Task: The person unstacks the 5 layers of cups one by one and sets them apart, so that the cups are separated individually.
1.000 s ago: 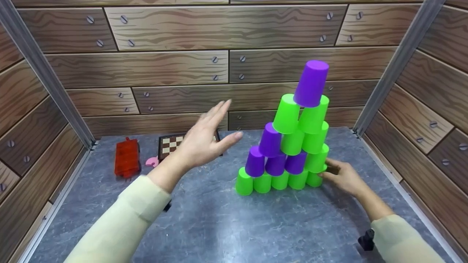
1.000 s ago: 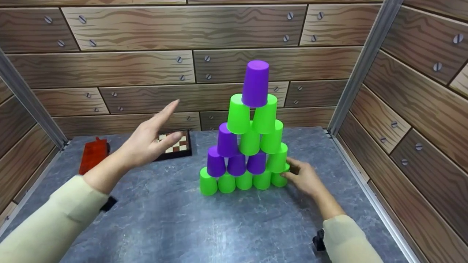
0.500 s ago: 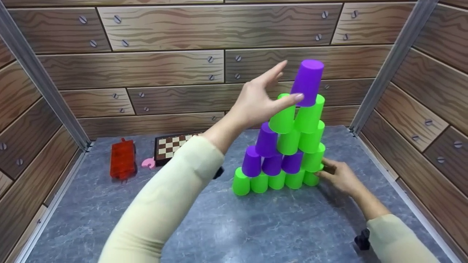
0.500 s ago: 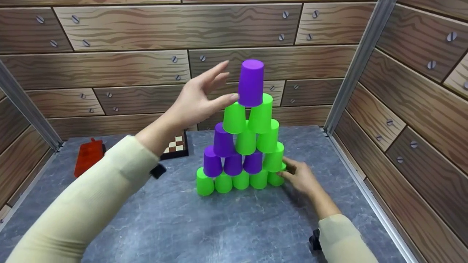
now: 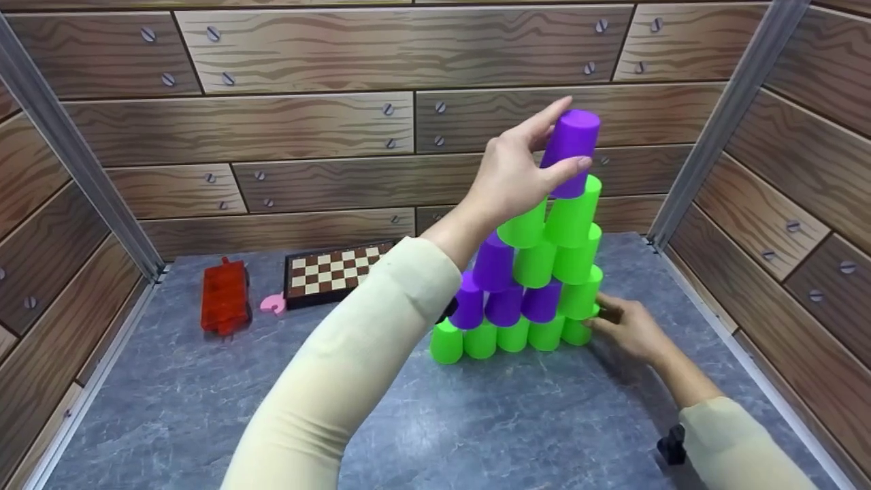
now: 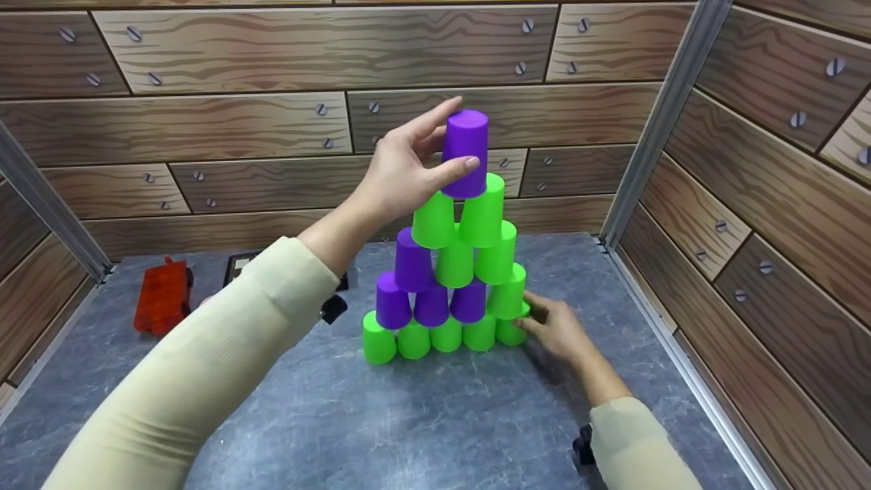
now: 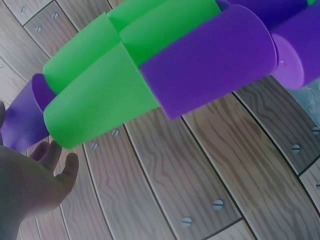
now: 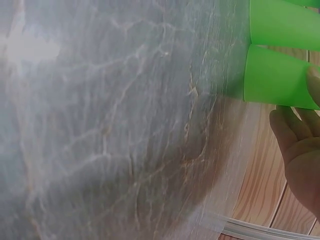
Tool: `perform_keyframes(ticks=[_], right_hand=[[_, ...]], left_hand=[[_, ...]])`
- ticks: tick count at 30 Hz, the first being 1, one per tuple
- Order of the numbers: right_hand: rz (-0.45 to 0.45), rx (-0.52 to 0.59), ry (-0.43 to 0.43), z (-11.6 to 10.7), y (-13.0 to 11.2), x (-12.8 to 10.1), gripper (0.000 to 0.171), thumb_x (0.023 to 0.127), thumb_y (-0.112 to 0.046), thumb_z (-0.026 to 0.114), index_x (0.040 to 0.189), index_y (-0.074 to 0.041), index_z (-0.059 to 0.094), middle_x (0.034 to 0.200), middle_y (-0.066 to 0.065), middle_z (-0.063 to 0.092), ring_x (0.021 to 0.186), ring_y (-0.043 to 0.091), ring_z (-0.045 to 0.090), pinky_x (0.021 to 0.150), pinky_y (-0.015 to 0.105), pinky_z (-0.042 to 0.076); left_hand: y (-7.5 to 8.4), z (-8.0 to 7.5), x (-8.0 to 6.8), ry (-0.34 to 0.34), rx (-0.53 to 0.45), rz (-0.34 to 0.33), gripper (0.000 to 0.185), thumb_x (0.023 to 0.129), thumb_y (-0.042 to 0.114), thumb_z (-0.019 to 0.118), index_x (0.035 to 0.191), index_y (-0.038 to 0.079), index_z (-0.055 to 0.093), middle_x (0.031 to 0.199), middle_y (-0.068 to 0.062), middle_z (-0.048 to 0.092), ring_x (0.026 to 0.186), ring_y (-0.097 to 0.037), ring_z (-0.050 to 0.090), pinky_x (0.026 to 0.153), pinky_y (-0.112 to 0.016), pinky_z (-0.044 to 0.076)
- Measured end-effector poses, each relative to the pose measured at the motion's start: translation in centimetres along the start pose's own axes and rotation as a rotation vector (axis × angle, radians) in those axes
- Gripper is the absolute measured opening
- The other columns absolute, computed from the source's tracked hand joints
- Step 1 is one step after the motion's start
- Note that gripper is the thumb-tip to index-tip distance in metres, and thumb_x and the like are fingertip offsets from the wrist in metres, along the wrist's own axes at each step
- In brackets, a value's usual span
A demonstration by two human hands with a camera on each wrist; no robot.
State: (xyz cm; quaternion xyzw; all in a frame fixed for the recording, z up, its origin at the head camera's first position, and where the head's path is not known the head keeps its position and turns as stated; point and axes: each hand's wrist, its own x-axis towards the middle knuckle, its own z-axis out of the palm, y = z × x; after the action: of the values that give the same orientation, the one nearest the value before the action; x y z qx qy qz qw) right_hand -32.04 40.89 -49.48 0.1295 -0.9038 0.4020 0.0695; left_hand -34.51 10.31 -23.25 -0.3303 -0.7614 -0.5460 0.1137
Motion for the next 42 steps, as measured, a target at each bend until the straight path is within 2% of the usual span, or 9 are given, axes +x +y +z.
perform_keyframes(ticks=[5, 10, 15, 21, 25, 30, 38, 42], right_hand=[[0.005, 0.004, -0.016, 0.2, -0.3, 0.4, 0.059, 0.096, -0.007, 0.078, 0.148, 0.007, 0.054, 0.133, 0.028, 0.067, 0.112, 0.037, 0.071, 0.090, 0.018, 0.054], [-0.004, 0.010, -0.027, 0.2, -0.4, 0.8, 0.059, 0.096, -0.007, 0.078, 0.148, 0.008, 0.053, 0.135, 0.030, 0.065, 0.113, 0.040, 0.070, 0.090, 0.018, 0.055], [-0.001, -0.009, -0.033, 0.0, -0.4, 1.0, 0.061, 0.097, -0.009, 0.077, 0.150, 0.007, 0.052, 0.135, 0.031, 0.065, 0.113, 0.042, 0.071, 0.088, 0.018, 0.056], [-0.002, -0.033, -0.038, -0.2, -0.1, 0.9, 0.061, 0.098, -0.010, 0.077, 0.150, 0.010, 0.050, 0.136, 0.032, 0.064, 0.114, 0.044, 0.070, 0.090, 0.017, 0.054], [0.007, -0.057, -0.036, -0.5, 0.0, 1.0, 0.062, 0.099, -0.013, 0.076, 0.150, 0.010, 0.049, 0.138, 0.034, 0.061, 0.117, 0.045, 0.069, 0.091, 0.014, 0.051], [0.004, -0.061, -0.028, -0.5, 0.0, 1.0, 0.062, 0.099, -0.013, 0.076, 0.150, 0.011, 0.049, 0.138, 0.036, 0.060, 0.119, 0.048, 0.067, 0.090, 0.011, 0.049], [0.016, -0.069, -0.030, -0.3, 0.0, 0.3, 0.061, 0.100, -0.013, 0.075, 0.150, 0.011, 0.048, 0.136, 0.036, 0.061, 0.118, 0.049, 0.067, 0.091, 0.016, 0.053], [0.025, -0.073, -0.042, -0.1, -0.2, 0.4, 0.062, 0.100, -0.013, 0.074, 0.151, 0.011, 0.048, 0.137, 0.036, 0.061, 0.118, 0.049, 0.067, 0.091, 0.017, 0.053]], left_hand=[[0.3, -0.5, -0.2, 0.017, -0.004, 0.008, 0.075, 0.096, 0.023, 0.083, 0.162, 0.022, 0.047, 0.139, -0.001, 0.070, 0.115, -0.004, 0.067, 0.095, -0.014, 0.051], [0.7, -2.1, -1.1, 0.037, -0.038, 0.041, 0.074, 0.096, 0.020, 0.082, 0.161, 0.020, 0.047, 0.132, -0.004, 0.072, 0.113, -0.007, 0.068, 0.095, -0.017, 0.053], [0.4, -4.6, -3.0, 0.064, -0.065, 0.069, 0.073, 0.096, 0.018, 0.082, 0.161, 0.019, 0.048, 0.137, -0.009, 0.070, 0.117, -0.013, 0.069, 0.097, -0.021, 0.055], [-1.7, -8.7, -6.1, 0.146, -0.071, 0.105, 0.074, 0.093, 0.016, 0.085, 0.158, 0.016, 0.051, 0.135, -0.013, 0.071, 0.113, -0.020, 0.072, 0.095, -0.028, 0.059], [-3.7, -11.6, -8.7, 0.202, -0.050, 0.071, 0.074, 0.092, 0.016, 0.085, 0.158, 0.015, 0.051, 0.135, -0.014, 0.071, 0.112, -0.022, 0.073, 0.093, -0.030, 0.061], [-7.2, -14.8, -12.4, 0.267, -0.009, 0.004, 0.073, 0.092, 0.013, 0.085, 0.157, 0.014, 0.052, 0.133, -0.017, 0.071, 0.109, -0.024, 0.074, 0.090, -0.033, 0.062], [-12.5, -19.2, -19.1, 0.339, 0.117, -0.195, 0.076, 0.091, 0.016, 0.086, 0.159, 0.019, 0.051, 0.131, -0.019, 0.071, 0.112, -0.029, 0.072, 0.089, -0.037, 0.063], [-14.7, -21.0, -22.5, 0.377, 0.149, -0.288, 0.078, 0.091, 0.015, 0.086, 0.160, 0.019, 0.050, 0.131, -0.024, 0.069, 0.110, -0.037, 0.072, 0.073, -0.037, 0.066]])
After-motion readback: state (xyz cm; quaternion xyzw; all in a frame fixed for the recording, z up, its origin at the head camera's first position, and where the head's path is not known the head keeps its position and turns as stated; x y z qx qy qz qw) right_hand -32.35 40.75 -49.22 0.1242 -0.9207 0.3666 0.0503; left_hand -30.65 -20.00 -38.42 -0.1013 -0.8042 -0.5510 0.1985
